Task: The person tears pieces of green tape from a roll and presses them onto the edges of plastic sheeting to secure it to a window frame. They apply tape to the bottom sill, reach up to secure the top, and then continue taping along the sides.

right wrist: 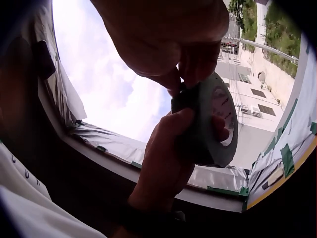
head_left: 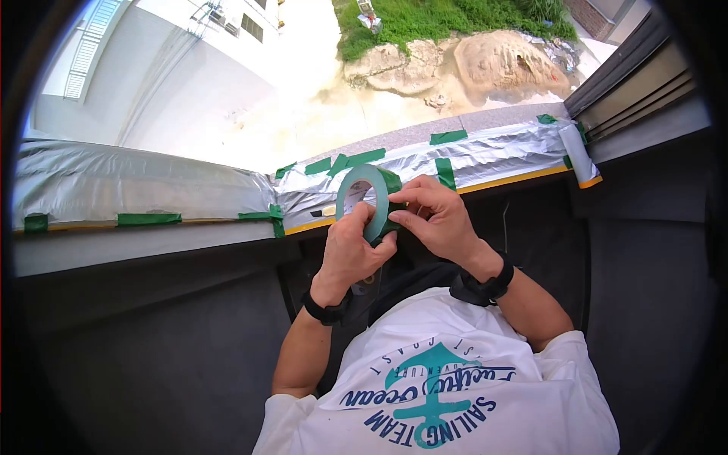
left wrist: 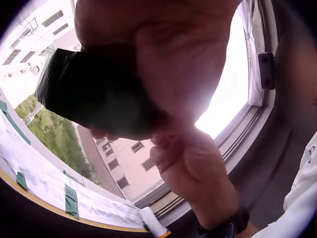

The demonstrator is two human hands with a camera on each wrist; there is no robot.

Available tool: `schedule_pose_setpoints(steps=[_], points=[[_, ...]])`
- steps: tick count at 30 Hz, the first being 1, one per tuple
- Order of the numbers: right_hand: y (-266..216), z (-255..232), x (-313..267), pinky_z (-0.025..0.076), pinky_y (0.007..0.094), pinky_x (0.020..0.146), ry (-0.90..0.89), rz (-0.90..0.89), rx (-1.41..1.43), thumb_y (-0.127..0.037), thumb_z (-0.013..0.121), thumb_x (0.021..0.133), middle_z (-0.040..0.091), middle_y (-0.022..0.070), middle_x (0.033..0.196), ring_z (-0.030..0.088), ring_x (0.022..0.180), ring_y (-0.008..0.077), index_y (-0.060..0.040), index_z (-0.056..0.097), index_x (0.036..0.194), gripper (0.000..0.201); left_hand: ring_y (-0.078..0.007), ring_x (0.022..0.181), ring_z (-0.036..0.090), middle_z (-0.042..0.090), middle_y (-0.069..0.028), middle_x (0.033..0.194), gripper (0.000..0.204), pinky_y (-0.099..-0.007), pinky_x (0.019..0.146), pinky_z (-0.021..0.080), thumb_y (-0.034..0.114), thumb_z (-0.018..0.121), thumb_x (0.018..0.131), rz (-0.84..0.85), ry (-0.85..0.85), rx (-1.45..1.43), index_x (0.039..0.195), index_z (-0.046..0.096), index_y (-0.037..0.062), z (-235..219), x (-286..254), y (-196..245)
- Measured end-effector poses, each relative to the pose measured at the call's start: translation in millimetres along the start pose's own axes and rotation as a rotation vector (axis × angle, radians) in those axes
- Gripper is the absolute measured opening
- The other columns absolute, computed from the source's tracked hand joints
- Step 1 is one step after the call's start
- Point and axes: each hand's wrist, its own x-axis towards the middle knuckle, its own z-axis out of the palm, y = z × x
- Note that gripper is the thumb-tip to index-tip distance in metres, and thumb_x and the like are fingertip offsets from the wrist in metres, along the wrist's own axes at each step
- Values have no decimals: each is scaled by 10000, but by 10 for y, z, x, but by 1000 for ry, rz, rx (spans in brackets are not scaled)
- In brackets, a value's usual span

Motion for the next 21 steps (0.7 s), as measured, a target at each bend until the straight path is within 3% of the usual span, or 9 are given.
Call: schedule_pose_setpoints(steps=[5, 7, 9, 16, 17, 20, 21], points=[[60, 89, 57, 473, 204, 649, -19, 118, 193, 27, 741, 842, 618, 16, 941, 578, 782, 51, -3, 680, 1004, 176, -370, 667, 620, 603, -166, 707, 295, -419, 608, 491, 158, 773, 704, 35, -13, 20, 849, 555, 22, -148, -38, -12], [2, 110, 99, 480, 220, 643, -21, 169, 210, -25, 754, 829, 643, 25, 835, 586, 730, 58, 4, 669, 935, 139, -374, 671, 614, 595, -168, 705, 300, -425, 608, 486, 159, 776, 698, 63, -4, 34, 846, 553, 23, -221, -38, -16], [-62, 115, 145, 471, 225, 636, -49, 160, 202, -23, 745, 836, 638, 30, 826, 575, 723, 62, 7, 662, 923, 124, -284, 617, 596, 601, -138, 718, 286, -346, 578, 480, 104, 777, 701, 138, -20, 106, 869, 561, 18, -315, -28, -8], [-288, 134, 251, 385, 258, 556, -180, 115, 1, -10, 679, 886, 547, 41, 791, 475, 636, 97, 0, 593, 883, 87, -390, 731, 605, 597, -183, 755, 335, -451, 646, 483, 192, 771, 703, 204, -21, 167, 902, 559, 26, -499, -13, 12], [-289, 169, 249, 383, 255, 552, -155, 30, -57, 6, 666, 885, 515, 47, 789, 468, 619, 104, -8, 567, 876, 101, -402, 747, 612, 603, -185, 766, 346, -454, 655, 487, 203, 760, 718, 166, -68, 155, 938, 564, 22, -530, -8, 14], [-251, 227, 286, 431, 309, 542, -86, -282, -372, 39, 659, 827, 510, 132, 806, 563, 646, 252, -23, 520, 848, 154, -420, 790, 623, 633, -211, 809, 372, -470, 687, 487, 264, 721, 783, 62, -98, 34, 1041, 572, 41, -533, -18, -49], [-224, 257, 292, 447, 308, 535, -42, -320, -425, 48, 656, 809, 522, 122, 764, 585, 624, 231, -21, 519, 826, 154, -419, 808, 622, 634, -216, 829, 403, -460, 713, 488, 271, 714, 797, 3, -144, 9, 1095, 571, 41, -559, -13, -32]])
